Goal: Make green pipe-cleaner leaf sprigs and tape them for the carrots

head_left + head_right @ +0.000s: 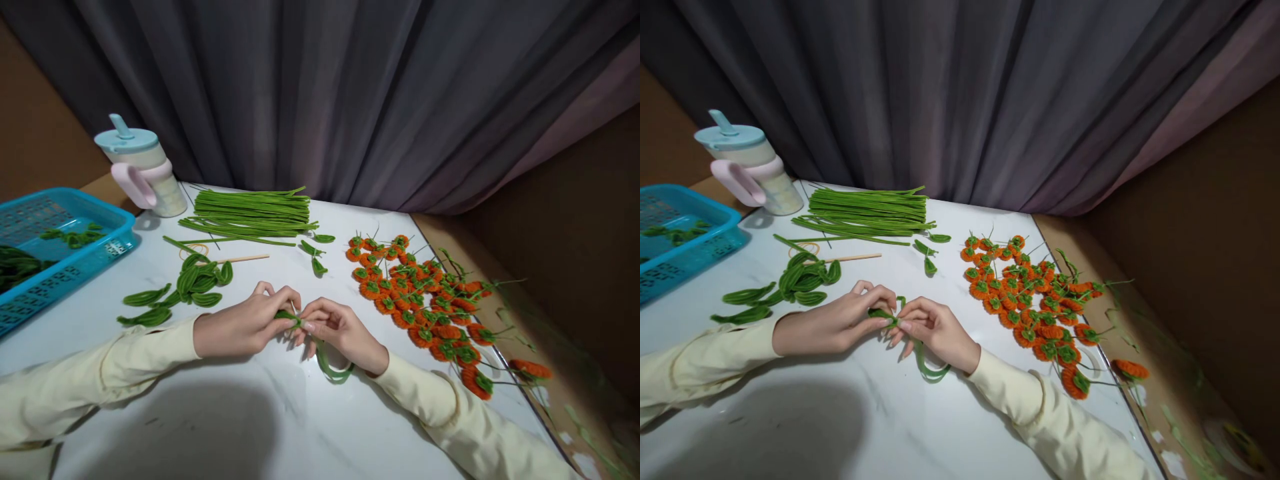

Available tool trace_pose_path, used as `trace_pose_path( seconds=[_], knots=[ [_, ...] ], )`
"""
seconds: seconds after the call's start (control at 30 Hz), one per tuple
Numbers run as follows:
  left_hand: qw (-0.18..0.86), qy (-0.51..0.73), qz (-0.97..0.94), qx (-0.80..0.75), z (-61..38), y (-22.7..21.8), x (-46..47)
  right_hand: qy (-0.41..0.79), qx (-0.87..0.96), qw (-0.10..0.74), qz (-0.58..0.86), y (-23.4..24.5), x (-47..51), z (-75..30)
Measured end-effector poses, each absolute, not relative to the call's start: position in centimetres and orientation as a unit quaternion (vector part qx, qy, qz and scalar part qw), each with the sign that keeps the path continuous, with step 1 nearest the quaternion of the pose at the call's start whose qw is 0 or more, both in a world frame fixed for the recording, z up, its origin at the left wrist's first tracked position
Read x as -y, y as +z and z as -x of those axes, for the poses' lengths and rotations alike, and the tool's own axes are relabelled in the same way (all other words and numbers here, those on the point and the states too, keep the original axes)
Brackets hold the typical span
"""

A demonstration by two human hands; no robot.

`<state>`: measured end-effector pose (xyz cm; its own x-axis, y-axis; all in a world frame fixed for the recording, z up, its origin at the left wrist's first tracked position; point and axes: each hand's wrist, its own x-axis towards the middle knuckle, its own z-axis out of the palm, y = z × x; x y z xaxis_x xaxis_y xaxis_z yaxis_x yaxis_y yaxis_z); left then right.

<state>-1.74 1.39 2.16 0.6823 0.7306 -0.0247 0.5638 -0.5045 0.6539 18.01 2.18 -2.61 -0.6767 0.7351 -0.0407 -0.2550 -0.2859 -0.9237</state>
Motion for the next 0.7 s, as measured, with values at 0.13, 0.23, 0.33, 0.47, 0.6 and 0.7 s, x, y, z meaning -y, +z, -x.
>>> trace_pose_path(
  seconds=[0.13, 0.23, 0.33, 0.47, 0.6, 0.7],
  knots=[
    [0.349, 0.120, -0.845, -0.388, 1.74, 2.14, -1.29, 0.776, 0.492, 0.318, 0.233, -2.52, -2.12, -18.05],
    [0.365, 0.122, -0.838, -0.388, 1.73, 2.13, -1.23, 0.780, 0.494, 0.306, 0.231, -2.34, -2.09, -18.07],
    [0.375, 0.121, -0.835, -0.384, 1.62, 2.17, -1.22, 0.779, 0.498, 0.298, 0.238, -2.31, -2.11, -18.01],
    [0.364, 0.124, -0.843, -0.377, 1.53, 2.18, -1.13, 0.774, 0.502, 0.297, 0.245, -2.55, -2.13, -17.98],
    [0.319, 0.144, -0.866, -0.358, 1.48, 2.17, -0.92, 0.773, 0.503, 0.294, 0.252, -2.75, -2.17, -17.99],
    [0.288, 0.166, -0.883, -0.331, 1.39, 2.08, -0.79, 0.772, 0.503, 0.290, 0.260, -2.56, -2.18, -18.01]
  ],
)
